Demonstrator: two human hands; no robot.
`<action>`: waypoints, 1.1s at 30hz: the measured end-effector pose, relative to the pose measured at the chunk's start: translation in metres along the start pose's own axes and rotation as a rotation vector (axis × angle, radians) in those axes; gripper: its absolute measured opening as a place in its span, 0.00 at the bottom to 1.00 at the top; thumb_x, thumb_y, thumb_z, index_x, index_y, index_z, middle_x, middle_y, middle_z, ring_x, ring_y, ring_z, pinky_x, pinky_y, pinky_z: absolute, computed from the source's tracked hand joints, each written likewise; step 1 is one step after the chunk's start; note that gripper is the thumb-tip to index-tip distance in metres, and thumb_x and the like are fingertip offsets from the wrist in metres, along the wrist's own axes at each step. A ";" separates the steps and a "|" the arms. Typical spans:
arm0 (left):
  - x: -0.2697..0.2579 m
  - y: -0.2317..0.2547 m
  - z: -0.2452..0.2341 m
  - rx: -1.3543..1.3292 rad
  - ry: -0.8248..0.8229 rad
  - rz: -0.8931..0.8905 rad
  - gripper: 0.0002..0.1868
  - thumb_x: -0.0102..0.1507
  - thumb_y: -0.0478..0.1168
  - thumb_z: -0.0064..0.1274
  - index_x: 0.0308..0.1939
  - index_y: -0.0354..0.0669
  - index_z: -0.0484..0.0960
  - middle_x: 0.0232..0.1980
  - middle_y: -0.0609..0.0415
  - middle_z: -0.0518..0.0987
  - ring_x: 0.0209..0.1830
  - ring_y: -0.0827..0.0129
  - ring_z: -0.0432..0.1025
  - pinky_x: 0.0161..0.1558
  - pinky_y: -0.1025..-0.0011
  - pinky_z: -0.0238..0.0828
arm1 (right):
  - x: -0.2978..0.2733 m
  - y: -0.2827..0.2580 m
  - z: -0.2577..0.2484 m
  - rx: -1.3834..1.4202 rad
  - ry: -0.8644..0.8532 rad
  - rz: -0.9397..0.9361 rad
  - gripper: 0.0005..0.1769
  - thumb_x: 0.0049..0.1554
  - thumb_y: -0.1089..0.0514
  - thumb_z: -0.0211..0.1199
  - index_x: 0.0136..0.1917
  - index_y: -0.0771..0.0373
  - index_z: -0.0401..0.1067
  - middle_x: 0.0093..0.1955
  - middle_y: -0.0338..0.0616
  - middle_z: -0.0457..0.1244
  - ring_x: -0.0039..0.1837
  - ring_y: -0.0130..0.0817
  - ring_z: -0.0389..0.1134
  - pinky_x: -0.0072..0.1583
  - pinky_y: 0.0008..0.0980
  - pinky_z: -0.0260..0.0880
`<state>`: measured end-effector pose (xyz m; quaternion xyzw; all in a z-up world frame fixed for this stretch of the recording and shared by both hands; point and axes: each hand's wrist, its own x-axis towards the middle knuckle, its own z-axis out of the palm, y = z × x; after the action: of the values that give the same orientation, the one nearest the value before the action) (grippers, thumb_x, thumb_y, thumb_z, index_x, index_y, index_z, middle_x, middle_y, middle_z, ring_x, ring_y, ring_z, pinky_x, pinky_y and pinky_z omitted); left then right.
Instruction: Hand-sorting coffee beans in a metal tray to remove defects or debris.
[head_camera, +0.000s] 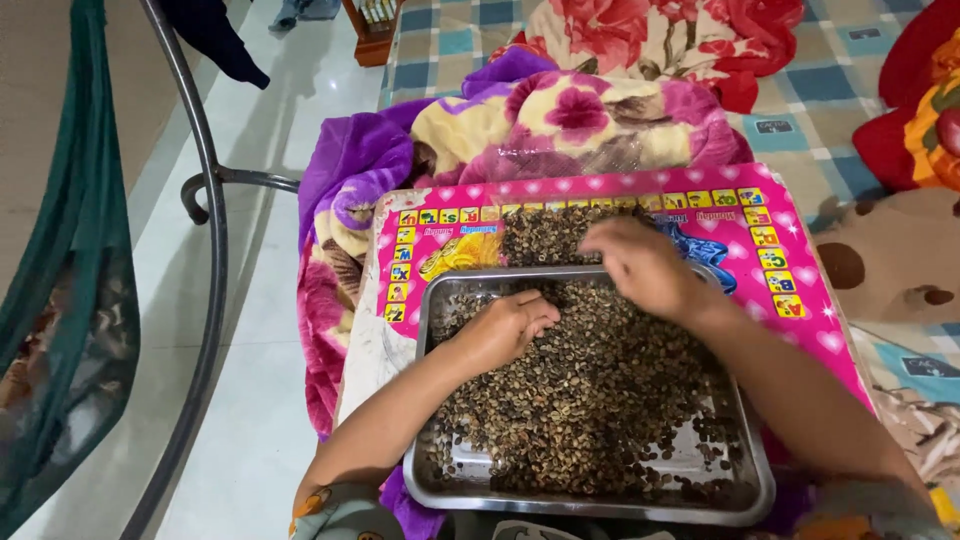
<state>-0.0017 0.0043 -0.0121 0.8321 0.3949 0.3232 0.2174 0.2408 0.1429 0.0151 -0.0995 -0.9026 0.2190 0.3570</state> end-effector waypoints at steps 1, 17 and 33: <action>0.000 0.000 0.001 -0.021 0.008 -0.004 0.07 0.70 0.34 0.47 0.42 0.35 0.80 0.34 0.44 0.76 0.33 0.50 0.78 0.32 0.66 0.81 | 0.010 0.002 -0.005 -0.085 -0.001 -0.012 0.28 0.53 0.81 0.51 0.61 0.62 0.73 0.48 0.44 0.66 0.45 0.37 0.67 0.48 0.35 0.71; 0.073 0.032 -0.071 0.349 0.083 -0.279 0.20 0.61 0.27 0.57 0.58 0.35 0.79 0.63 0.30 0.73 0.57 0.36 0.74 0.54 0.48 0.77 | -0.013 -0.064 0.008 0.030 -0.629 0.449 0.14 0.62 0.58 0.57 0.60 0.61 0.74 0.59 0.47 0.65 0.63 0.41 0.68 0.62 0.42 0.73; -0.009 0.027 -0.002 0.474 -0.088 -0.172 0.05 0.61 0.33 0.56 0.40 0.38 0.82 0.40 0.48 0.77 0.35 0.51 0.78 0.34 0.56 0.79 | -0.036 -0.046 0.032 -0.221 -0.371 0.076 0.06 0.61 0.53 0.58 0.47 0.52 0.75 0.45 0.37 0.68 0.47 0.45 0.73 0.43 0.40 0.75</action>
<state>0.0066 -0.0185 0.0029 0.8365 0.5190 0.1652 0.0599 0.2434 0.0794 -0.0056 -0.1299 -0.9670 0.1467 0.1631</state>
